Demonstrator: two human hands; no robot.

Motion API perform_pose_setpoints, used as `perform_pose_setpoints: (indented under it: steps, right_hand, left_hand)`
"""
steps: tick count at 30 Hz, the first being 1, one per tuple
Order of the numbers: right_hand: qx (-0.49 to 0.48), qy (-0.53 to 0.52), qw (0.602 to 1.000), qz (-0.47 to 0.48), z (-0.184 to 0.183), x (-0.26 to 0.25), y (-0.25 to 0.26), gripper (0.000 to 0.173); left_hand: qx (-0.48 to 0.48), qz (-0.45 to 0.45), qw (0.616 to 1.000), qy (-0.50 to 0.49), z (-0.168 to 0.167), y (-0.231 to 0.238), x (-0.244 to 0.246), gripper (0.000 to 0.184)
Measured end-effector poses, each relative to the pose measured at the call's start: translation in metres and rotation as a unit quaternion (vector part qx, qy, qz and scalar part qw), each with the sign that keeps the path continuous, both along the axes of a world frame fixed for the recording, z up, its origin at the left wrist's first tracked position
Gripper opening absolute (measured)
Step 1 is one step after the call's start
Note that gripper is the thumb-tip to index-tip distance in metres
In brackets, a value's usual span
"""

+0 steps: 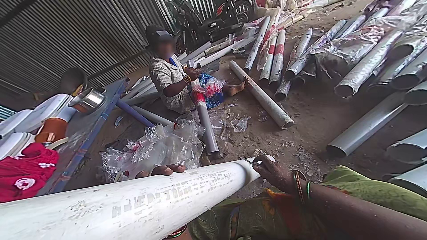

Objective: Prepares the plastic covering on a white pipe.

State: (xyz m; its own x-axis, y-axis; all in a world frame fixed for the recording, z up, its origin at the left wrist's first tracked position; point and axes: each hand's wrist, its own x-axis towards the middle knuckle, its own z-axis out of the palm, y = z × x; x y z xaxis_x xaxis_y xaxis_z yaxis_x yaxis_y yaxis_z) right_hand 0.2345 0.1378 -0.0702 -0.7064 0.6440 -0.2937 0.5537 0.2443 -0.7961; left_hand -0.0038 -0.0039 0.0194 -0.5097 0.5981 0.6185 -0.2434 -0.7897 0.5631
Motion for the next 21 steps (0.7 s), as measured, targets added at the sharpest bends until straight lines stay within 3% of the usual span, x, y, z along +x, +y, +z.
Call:
perform_pose_setpoints:
  steps: [3,7,11,15,21]
  right_hand:
    - [-0.004,0.002,1.0,-0.002,0.0,0.0,0.0,0.039]
    - [-0.021,-0.009,1.0,-0.001,0.002,0.0,0.001,0.037]
    - [-0.021,-0.008,1.0,-0.004,0.003,0.0,0.001,0.038]
    - [-0.012,-0.006,1.0,0.0,0.002,0.001,0.001,0.038]
    - [-0.006,-0.005,1.0,0.003,0.003,0.0,0.001,0.038]
  left_hand:
    - [-0.011,0.04,0.999,-0.024,0.002,0.001,0.006,0.035]
    - [0.097,-0.077,0.986,0.115,-0.04,0.001,-0.042,0.046]
    - [0.056,-0.059,0.994,0.073,-0.027,0.0,-0.03,0.039]
    - [0.08,-0.074,0.987,0.122,-0.038,0.0,-0.042,0.045]
    - [0.042,-0.067,0.991,0.109,-0.022,-0.001,-0.032,0.041]
